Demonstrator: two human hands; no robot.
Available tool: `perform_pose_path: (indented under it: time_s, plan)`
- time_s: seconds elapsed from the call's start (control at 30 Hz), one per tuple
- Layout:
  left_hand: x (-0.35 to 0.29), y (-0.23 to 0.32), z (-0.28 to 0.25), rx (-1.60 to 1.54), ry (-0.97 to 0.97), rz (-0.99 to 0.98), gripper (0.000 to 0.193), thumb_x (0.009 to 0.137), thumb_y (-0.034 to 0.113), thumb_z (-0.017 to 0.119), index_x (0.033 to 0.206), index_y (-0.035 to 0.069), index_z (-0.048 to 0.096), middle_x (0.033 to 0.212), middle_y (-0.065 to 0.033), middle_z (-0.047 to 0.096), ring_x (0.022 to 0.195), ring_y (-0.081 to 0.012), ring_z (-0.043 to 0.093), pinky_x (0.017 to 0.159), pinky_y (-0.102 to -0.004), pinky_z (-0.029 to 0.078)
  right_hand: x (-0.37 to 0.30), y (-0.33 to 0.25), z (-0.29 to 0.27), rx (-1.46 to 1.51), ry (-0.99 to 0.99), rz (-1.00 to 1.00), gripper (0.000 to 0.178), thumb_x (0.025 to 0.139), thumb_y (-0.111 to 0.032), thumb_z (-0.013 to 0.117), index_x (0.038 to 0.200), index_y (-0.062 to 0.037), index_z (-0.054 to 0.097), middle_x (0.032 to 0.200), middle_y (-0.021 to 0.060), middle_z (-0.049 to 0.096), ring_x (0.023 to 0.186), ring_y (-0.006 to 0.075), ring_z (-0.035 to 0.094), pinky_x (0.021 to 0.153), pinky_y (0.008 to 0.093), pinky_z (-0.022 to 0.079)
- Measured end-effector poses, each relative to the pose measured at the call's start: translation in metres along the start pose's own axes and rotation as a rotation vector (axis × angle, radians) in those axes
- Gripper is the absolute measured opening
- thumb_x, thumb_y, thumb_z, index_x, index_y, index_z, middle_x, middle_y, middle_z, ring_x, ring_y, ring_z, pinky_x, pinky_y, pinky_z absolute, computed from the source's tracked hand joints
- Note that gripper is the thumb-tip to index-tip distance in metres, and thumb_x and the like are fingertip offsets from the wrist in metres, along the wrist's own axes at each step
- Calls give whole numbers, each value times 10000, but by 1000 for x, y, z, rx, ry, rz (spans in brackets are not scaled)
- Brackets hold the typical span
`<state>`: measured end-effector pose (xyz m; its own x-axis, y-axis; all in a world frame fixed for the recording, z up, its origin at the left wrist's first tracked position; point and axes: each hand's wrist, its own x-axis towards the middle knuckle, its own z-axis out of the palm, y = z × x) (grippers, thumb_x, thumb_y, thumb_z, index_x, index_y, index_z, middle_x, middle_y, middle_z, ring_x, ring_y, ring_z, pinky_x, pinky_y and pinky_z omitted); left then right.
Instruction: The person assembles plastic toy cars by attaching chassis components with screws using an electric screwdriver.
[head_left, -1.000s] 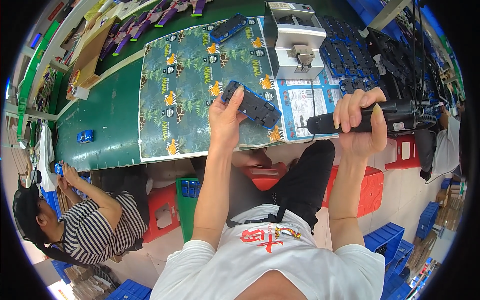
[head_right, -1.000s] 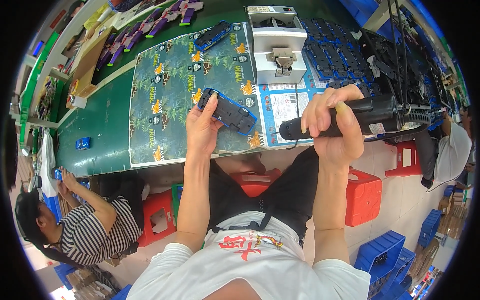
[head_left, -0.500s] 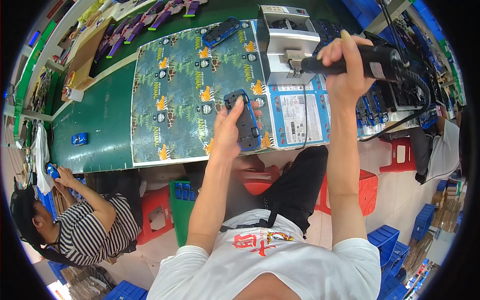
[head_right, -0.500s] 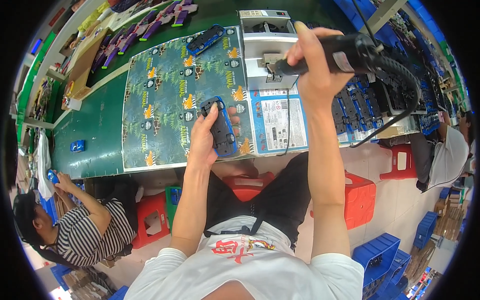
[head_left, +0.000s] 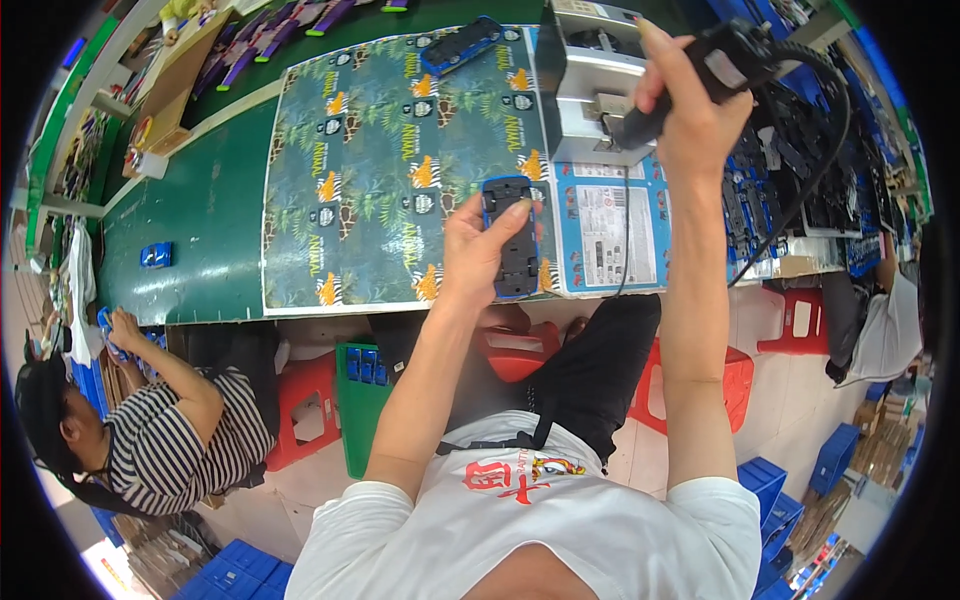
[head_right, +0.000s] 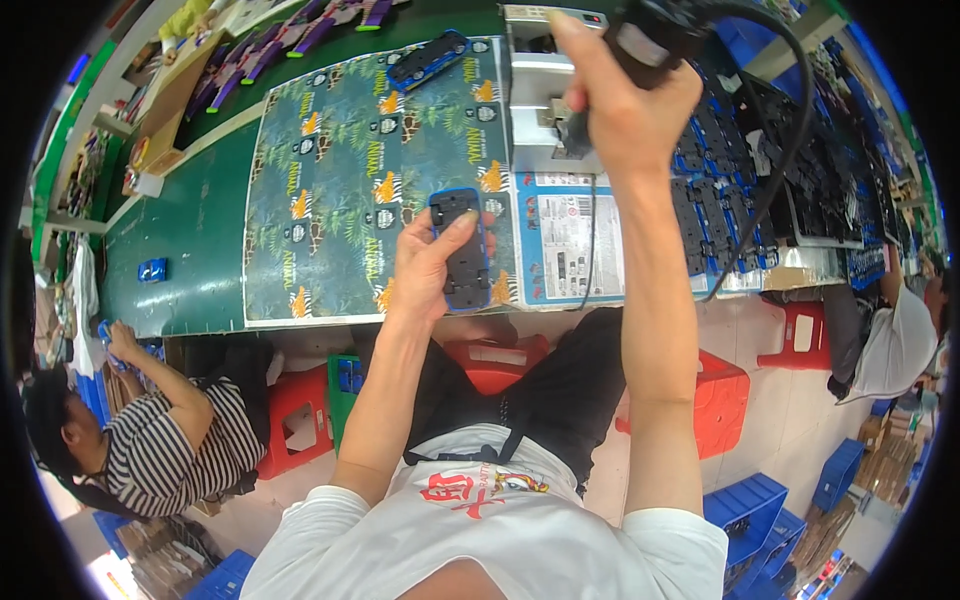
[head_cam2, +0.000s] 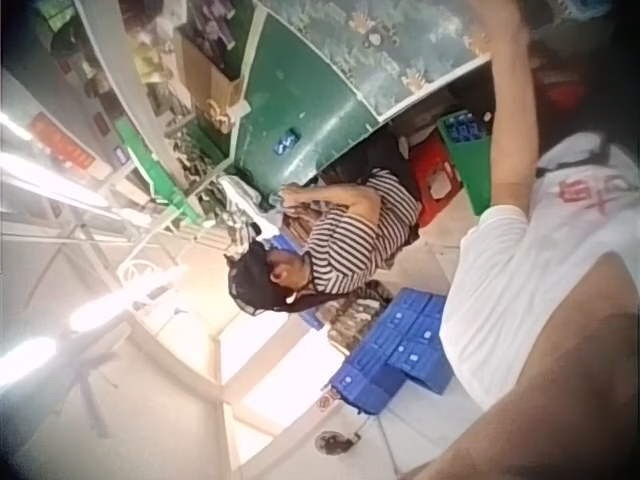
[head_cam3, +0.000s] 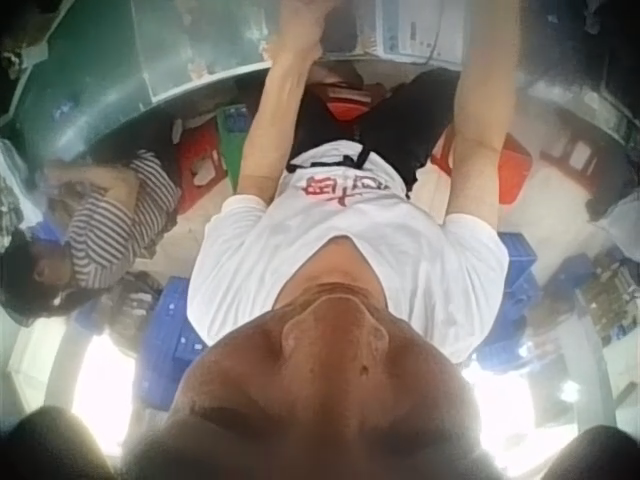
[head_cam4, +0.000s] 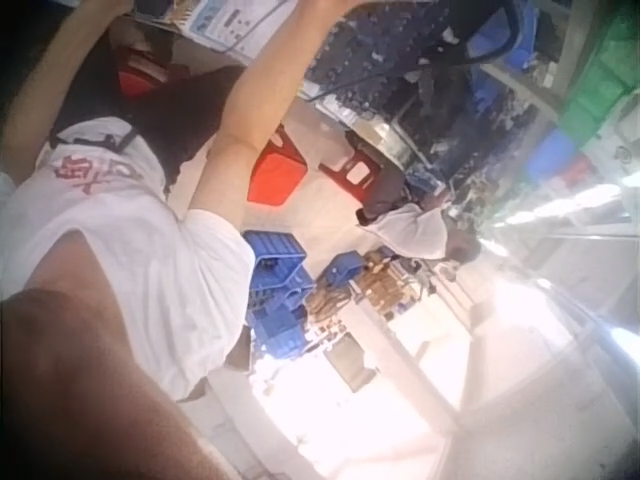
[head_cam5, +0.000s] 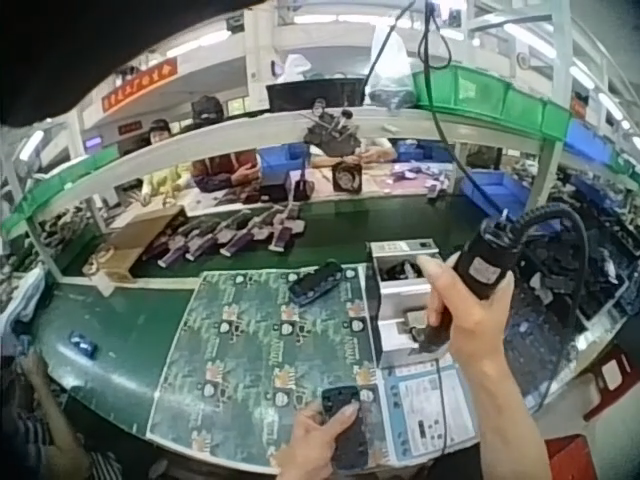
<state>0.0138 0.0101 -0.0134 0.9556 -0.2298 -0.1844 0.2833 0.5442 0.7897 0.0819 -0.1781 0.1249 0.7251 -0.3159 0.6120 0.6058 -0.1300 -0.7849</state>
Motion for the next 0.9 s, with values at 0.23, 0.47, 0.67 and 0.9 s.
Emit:
perform_pose_path:
  time_s: [0.23,0.47,0.67,0.9]
  plan:
    - [0,-3,3,49,-29,35,234,916,149,688,1108,32,623,976,-98,710,774,-144,677,713,-303,571,-54,-43,0,569,-183,51,192,971,-219,459,895,-50,511,649,46,444,548,163,444,549,327,411]
    - [-1,-2,0,68,-27,48,201,909,139,693,1071,32,646,939,-59,702,787,-108,655,696,-271,549,-76,-30,27,648,-174,48,125,912,-68,598,961,-22,492,672,76,510,541,159,514,560,335,494]
    - [-1,-4,5,27,1,45,181,882,82,699,1046,18,660,917,-24,695,764,-74,620,687,-245,516,-75,-18,34,582,-177,54,127,906,-60,608,933,-13,493,672,85,518,519,152,505,542,326,493]
    - [-4,9,7,44,62,66,191,850,16,674,1040,2,673,875,-29,701,772,-80,636,697,-263,528,-80,-19,57,392,-334,47,129,905,-77,524,815,-40,438,634,69,468,523,169,455,501,325,424]
